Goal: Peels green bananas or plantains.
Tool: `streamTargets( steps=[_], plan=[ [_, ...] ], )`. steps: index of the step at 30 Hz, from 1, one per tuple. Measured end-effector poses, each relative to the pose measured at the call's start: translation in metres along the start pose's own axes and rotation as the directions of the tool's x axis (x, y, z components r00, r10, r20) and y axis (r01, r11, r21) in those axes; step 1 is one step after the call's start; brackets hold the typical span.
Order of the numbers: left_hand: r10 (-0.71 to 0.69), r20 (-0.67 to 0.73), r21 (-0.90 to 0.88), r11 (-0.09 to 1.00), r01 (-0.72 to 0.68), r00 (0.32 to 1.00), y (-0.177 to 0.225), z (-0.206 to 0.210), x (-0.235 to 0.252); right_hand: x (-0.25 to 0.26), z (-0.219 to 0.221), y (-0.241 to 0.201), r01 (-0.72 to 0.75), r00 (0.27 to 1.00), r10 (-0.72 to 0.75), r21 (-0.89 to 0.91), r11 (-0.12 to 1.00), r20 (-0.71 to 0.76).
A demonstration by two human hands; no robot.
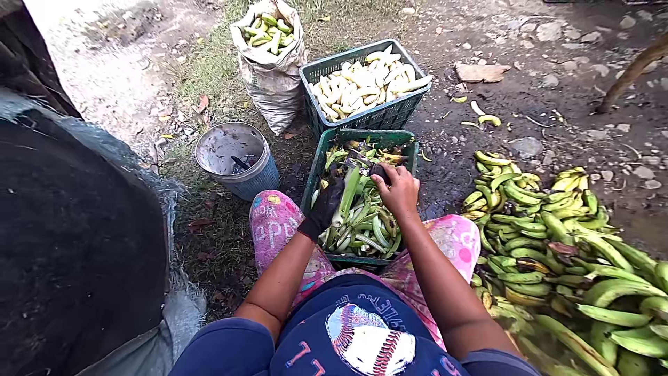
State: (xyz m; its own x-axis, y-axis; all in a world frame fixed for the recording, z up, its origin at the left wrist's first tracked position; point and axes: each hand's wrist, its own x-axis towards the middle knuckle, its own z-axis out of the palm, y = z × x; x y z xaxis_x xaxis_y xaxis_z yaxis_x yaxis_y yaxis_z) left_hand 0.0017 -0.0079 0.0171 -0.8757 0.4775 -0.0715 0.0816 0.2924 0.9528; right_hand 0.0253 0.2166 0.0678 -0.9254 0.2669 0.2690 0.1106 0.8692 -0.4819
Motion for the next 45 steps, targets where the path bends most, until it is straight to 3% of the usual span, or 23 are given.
streamTargets(
  steps=[3,4,7,10,13,15,18,21,24,28,33,36,39,40,41,45],
  plan=[
    [-0.017,0.051,0.002,1.0,0.016,0.999,-0.012,-0.01,0.002,0.017,-0.018,0.013,-0.204,0.979,0.203,0.026,0.979,0.025],
    [-0.021,0.019,-0.003,1.0,0.021,1.0,-0.016,-0.012,0.004,0.02,-0.023,0.016,-0.209,0.978,0.207,0.039,0.977,0.038],
    [-0.029,-0.185,-0.035,0.999,0.023,0.982,-0.002,-0.013,0.018,-0.002,-0.014,0.01,-0.093,0.985,0.078,0.088,0.992,0.154],
    [0.007,-0.468,-0.253,0.957,-0.141,0.884,0.048,-0.005,0.057,-0.036,0.009,-0.001,-0.012,0.961,-0.029,0.146,0.989,0.275],
    [0.031,-0.583,-0.332,0.903,-0.272,0.812,0.07,-0.002,0.073,-0.046,0.015,-0.004,0.063,0.978,-0.086,0.124,0.99,0.189],
    [0.053,-0.476,-0.292,0.932,-0.215,0.878,0.065,0.004,0.051,-0.033,0.005,-0.001,0.112,0.985,-0.122,0.087,0.99,0.122],
    [0.009,-0.218,-0.416,0.904,-0.101,0.976,0.054,0.01,0.02,0.0,-0.007,0.008,0.184,0.98,-0.186,-0.037,0.982,-0.073],
    [-0.02,0.018,-0.434,0.901,0.026,1.0,0.03,0.012,0.014,0.02,-0.005,0.011,0.118,0.974,-0.132,-0.086,0.989,-0.183],
    [0.003,0.04,-0.293,0.956,0.009,0.999,0.021,0.004,0.015,0.015,0.006,0.005,0.04,0.985,-0.049,-0.061,0.997,-0.164],
    [0.041,0.111,-0.061,0.998,-0.035,0.993,0.004,-0.007,0.022,0.028,-0.008,0.019,-0.231,0.972,0.234,0.103,0.968,-0.021],
    [-0.062,-0.156,-0.4,0.917,-0.005,0.986,0.02,0.007,0.027,-0.004,0.009,0.008,-0.192,0.963,0.169,0.097,0.977,0.208],
    [-0.223,-0.436,-0.487,0.873,-0.02,0.872,0.038,0.025,0.044,-0.042,0.028,-0.003,-0.135,0.974,0.115,0.092,0.987,0.194],
    [-0.318,-0.7,-0.557,0.803,-0.211,0.639,0.061,0.028,0.082,-0.059,0.033,-0.014,-0.061,0.998,0.062,0.037,0.997,-0.004],
    [-0.338,-0.728,-0.567,0.787,-0.245,0.597,0.068,0.028,0.087,-0.057,0.031,-0.016,-0.06,0.998,0.06,0.015,0.998,-0.035],
    [-0.326,-0.716,-0.562,0.794,-0.232,0.617,0.068,0.03,0.084,-0.052,0.028,-0.016,-0.067,0.997,0.067,0.005,0.998,-0.03],
    [-0.193,-0.408,-0.443,0.897,-0.009,0.893,0.049,0.023,0.04,-0.03,0.017,-0.008,-0.073,0.997,0.074,-0.007,0.997,0.03]
  ],
)
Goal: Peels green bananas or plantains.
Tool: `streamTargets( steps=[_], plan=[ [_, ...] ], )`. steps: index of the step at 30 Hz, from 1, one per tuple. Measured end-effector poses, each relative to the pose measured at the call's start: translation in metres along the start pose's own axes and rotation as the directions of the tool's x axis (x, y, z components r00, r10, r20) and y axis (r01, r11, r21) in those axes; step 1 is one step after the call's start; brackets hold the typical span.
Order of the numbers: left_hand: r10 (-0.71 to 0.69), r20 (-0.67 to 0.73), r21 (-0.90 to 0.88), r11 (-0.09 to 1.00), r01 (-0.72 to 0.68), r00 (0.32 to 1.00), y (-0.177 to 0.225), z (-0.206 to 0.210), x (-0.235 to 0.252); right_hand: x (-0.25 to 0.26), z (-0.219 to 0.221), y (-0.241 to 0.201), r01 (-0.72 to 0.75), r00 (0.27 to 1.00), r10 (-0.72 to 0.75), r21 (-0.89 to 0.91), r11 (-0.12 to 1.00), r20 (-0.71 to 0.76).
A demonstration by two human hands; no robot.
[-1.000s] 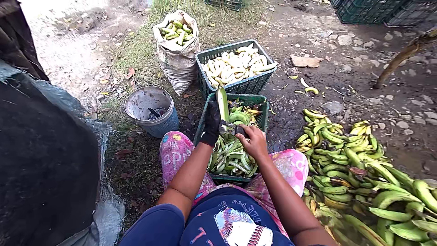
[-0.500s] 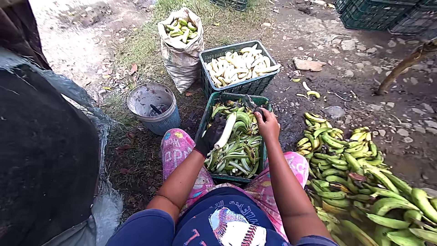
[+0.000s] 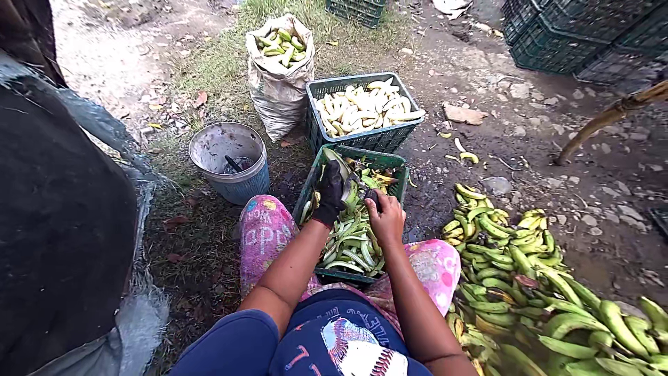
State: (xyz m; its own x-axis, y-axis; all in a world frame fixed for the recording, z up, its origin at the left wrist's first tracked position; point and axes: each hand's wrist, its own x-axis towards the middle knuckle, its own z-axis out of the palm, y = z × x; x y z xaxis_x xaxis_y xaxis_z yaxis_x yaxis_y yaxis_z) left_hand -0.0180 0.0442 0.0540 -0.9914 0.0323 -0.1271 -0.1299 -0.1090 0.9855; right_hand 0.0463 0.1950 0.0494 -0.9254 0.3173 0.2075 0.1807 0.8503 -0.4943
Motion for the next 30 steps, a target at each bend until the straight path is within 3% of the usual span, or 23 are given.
streamTargets(
  steps=[2,5,7,9,11,14,16,18,20,22,25,27,30],
  plan=[
    [-0.02,0.112,0.046,0.999,0.015,0.993,0.003,-0.016,-0.003,0.0,0.002,0.004,0.06,0.997,-0.061,-0.026,0.998,-0.042],
    [0.049,0.241,0.136,0.987,-0.084,0.969,0.004,-0.031,-0.002,0.008,0.0,0.007,0.137,0.988,-0.14,-0.053,0.989,-0.066],
    [0.157,0.428,0.176,0.951,-0.253,0.89,0.016,-0.04,-0.004,0.029,-0.014,0.004,0.114,0.992,-0.115,-0.045,0.993,-0.041],
    [0.193,0.613,0.195,0.903,-0.384,0.766,0.003,-0.045,0.012,0.054,-0.031,0.003,0.024,1.0,-0.024,-0.025,0.999,0.01],
    [0.14,0.684,0.219,0.897,-0.385,0.716,-0.012,-0.045,0.019,0.069,-0.038,0.007,-0.042,0.998,0.042,0.002,0.999,0.046],
    [-0.03,0.498,0.281,0.951,-0.129,0.867,-0.022,-0.05,0.006,0.056,-0.028,0.002,-0.037,0.981,0.015,0.108,0.994,0.196],
    [-0.088,0.354,0.176,0.984,0.026,0.931,-0.033,-0.045,0.001,0.026,-0.007,0.0,0.021,0.962,-0.058,0.14,0.99,0.265],
    [-0.121,0.294,-0.035,0.99,0.137,0.948,-0.034,-0.032,0.006,-0.006,0.011,0.0,0.155,0.971,-0.167,0.079,0.985,0.173],
    [-0.34,0.229,-0.375,0.834,0.405,0.912,-0.003,-0.017,0.002,-0.027,0.02,-0.002,0.255,0.967,-0.255,-0.013,0.967,0.0],
    [-0.431,0.248,-0.507,0.706,0.495,0.868,0.009,-0.011,0.005,-0.03,0.019,-0.003,0.264,0.96,-0.269,-0.071,0.962,-0.075],
    [-0.322,0.313,-0.463,0.769,0.44,0.893,-0.001,-0.013,0.017,-0.013,0.009,-0.003,0.195,0.98,-0.197,-0.063,0.979,-0.027],
    [-0.074,0.4,-0.387,0.89,0.242,0.913,-0.038,-0.029,0.025,-0.002,0.006,0.001,0.157,0.987,-0.159,-0.048,0.986,-0.037],
    [0.029,0.342,-0.068,0.998,-0.006,0.939,-0.039,-0.045,0.018,-0.005,0.012,0.004,0.223,0.968,-0.23,-0.079,0.972,-0.098]
  ],
)
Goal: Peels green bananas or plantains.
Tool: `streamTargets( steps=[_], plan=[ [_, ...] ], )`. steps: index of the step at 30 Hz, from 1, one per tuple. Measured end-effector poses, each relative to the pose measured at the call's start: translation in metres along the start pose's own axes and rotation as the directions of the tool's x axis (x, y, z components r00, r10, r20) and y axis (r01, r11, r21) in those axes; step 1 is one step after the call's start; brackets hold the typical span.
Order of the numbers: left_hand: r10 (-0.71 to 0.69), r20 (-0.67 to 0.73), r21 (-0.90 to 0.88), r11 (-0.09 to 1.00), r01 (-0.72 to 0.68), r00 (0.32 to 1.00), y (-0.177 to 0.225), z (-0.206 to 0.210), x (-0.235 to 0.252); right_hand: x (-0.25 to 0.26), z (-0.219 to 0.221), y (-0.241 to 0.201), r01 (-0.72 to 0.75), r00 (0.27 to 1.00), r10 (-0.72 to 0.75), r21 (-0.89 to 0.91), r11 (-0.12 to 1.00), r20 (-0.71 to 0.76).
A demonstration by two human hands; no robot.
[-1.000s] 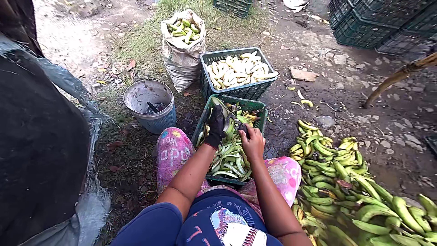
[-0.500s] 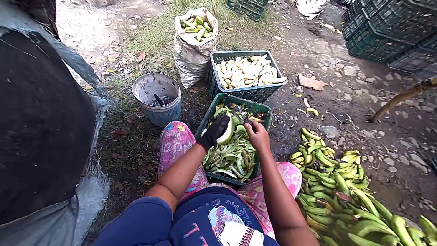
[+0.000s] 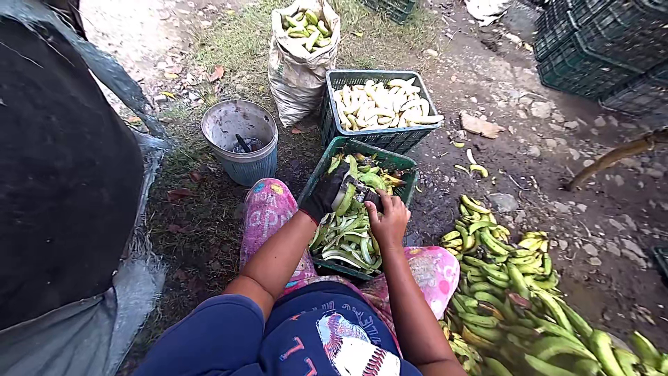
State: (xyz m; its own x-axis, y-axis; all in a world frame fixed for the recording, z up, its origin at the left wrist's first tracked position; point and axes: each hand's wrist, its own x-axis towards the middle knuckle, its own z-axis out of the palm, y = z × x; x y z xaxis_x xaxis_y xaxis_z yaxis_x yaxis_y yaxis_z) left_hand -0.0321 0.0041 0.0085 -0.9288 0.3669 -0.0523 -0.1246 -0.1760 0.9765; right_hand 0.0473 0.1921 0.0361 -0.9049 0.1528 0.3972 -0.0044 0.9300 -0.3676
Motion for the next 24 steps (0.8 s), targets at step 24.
streamTargets(
  steps=[24],
  plan=[
    [-0.346,0.196,-0.544,0.74,0.395,0.918,0.032,0.012,0.007,-0.044,0.005,0.0,0.146,0.988,-0.15,0.098,0.984,0.031]
  ],
)
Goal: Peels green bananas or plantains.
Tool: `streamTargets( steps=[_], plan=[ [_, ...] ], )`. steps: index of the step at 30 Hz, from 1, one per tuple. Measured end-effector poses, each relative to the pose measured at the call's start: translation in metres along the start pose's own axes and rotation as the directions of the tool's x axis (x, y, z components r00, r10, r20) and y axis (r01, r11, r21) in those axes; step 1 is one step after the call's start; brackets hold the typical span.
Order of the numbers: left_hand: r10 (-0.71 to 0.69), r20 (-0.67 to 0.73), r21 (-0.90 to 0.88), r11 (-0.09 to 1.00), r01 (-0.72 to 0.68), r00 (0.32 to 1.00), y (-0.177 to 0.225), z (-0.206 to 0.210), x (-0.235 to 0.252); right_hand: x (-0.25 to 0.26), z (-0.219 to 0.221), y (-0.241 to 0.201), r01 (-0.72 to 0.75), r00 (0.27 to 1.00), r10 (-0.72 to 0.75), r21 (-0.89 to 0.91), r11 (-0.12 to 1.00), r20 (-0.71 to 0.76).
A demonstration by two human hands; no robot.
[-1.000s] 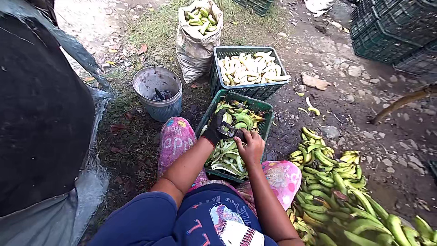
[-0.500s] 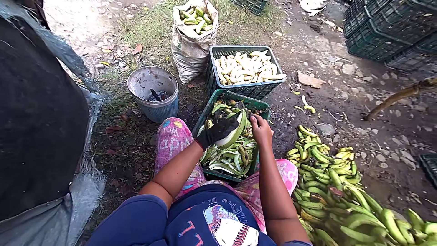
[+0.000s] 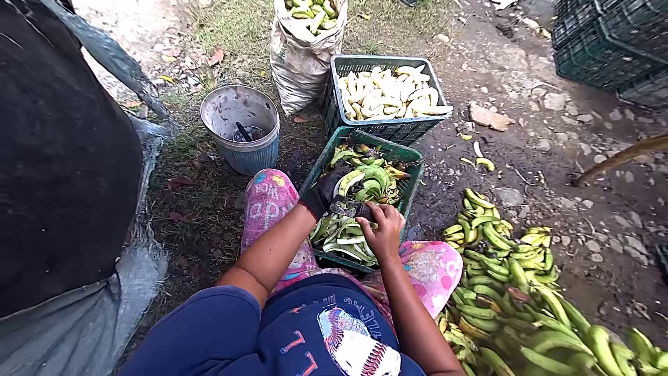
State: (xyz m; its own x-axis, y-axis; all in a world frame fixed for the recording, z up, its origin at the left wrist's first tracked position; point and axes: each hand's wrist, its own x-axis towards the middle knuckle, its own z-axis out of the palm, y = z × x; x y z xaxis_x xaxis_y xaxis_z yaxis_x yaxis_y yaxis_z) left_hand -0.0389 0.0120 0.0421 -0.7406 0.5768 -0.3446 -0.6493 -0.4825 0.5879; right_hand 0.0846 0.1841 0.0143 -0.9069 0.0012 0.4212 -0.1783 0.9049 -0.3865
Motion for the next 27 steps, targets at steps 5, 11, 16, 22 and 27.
streamTargets(
  steps=[5,11,16,22,27],
  plan=[
    [0.292,0.084,0.406,0.863,-0.301,0.953,-0.024,-0.006,-0.007,0.035,-0.009,0.001,-0.267,0.963,0.264,0.046,0.963,0.062],
    [0.272,0.227,0.588,0.728,-0.354,0.935,-0.039,-0.017,-0.03,0.058,0.0,0.047,-0.596,0.796,0.584,0.381,0.707,0.16],
    [0.225,0.078,0.803,0.564,-0.195,0.971,-0.05,-0.069,-0.016,0.051,-0.014,0.076,-0.635,0.77,0.551,0.298,0.713,0.322],
    [-0.002,0.131,0.971,0.201,-0.128,0.991,-0.018,-0.067,-0.01,0.033,-0.053,0.135,-0.685,0.722,0.643,0.404,0.607,0.258],
    [-0.232,-0.015,0.946,-0.32,-0.061,0.973,0.037,-0.038,0.032,0.016,-0.048,0.171,-0.704,0.497,0.84,0.668,0.242,0.219]
  ],
)
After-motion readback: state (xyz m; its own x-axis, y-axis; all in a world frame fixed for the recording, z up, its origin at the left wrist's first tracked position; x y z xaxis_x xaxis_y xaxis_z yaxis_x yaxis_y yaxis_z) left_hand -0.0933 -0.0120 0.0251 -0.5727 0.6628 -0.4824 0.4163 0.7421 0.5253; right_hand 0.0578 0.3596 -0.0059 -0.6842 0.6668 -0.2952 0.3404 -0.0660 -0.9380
